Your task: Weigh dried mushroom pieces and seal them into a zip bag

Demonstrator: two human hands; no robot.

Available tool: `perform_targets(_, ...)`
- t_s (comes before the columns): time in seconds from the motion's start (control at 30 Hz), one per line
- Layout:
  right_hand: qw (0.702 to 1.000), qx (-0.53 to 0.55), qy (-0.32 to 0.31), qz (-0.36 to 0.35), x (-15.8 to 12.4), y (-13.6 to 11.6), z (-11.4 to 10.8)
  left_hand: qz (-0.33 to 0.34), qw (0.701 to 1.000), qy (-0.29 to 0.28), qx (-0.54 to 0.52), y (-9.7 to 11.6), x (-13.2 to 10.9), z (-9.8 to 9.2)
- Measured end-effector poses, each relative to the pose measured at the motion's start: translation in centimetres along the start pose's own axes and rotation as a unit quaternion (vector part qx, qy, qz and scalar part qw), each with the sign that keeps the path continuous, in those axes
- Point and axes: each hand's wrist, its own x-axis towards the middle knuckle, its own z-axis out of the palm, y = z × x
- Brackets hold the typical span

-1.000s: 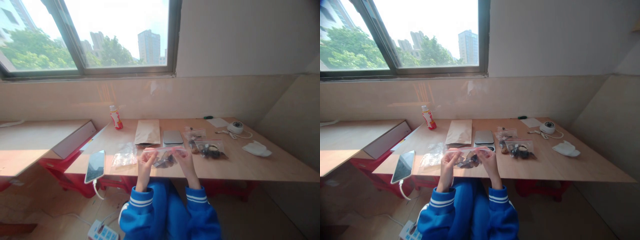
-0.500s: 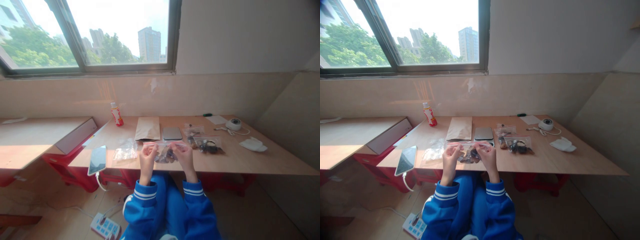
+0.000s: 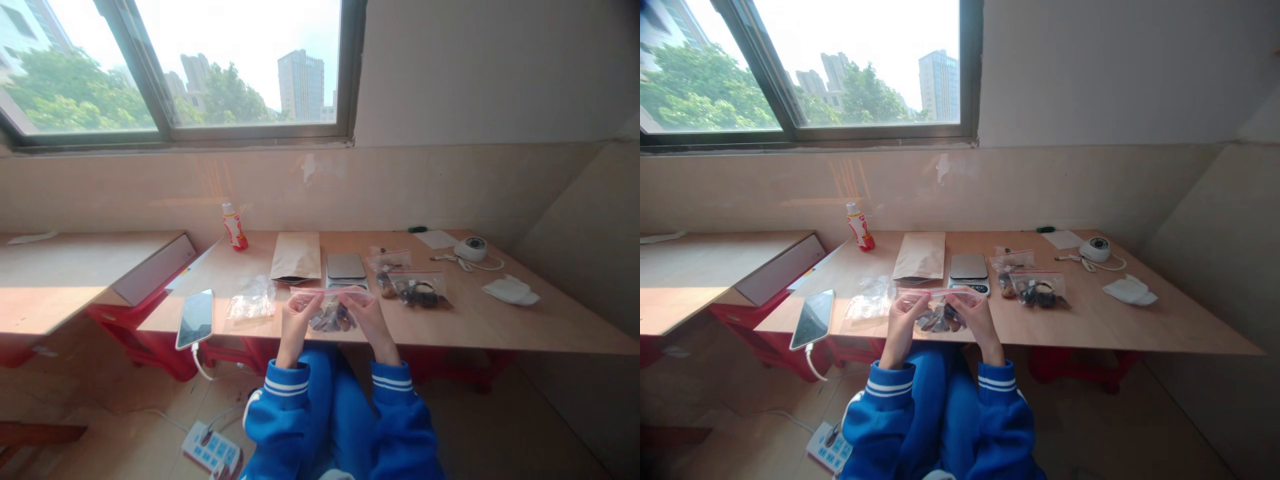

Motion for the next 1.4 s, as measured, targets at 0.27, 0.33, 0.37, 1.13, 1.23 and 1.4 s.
perform_targets(0.27,0.999,-0.008,0.022,-0.026,0.6,0.3,0.0,0.006,0.999,0.012,0.029,-0.2,0.6,-0.2)
perform_targets(0.33,0.999,-0.017,0.022,-0.026,0.7,0.3,-0.1,0.012,0.999,0.014,0.031,-0.2,0.6,-0.2)
perform_targets(0.37,0.999,-0.019,0.023,-0.023,0.7,0.3,-0.1,0.013,0.999,0.012,0.029,-0.2,0.6,-0.2)
perform_targets(1.13,0.989,-0.096,0.075,-0.080,0.5,0.4,-0.1,-0.009,0.999,0.041,-0.016,-0.6,-0.2,1.4)
perform_targets(1.23,0.988,-0.108,0.084,-0.074,0.4,0.2,-0.1,-0.012,0.999,0.044,-0.026,-0.9,-0.1,1.6)
perform_targets(1.4,0.996,-0.073,0.053,-0.024,0.3,0.1,-0.3,-0.043,0.998,0.012,-0.037,-0.9,0.0,1.5)
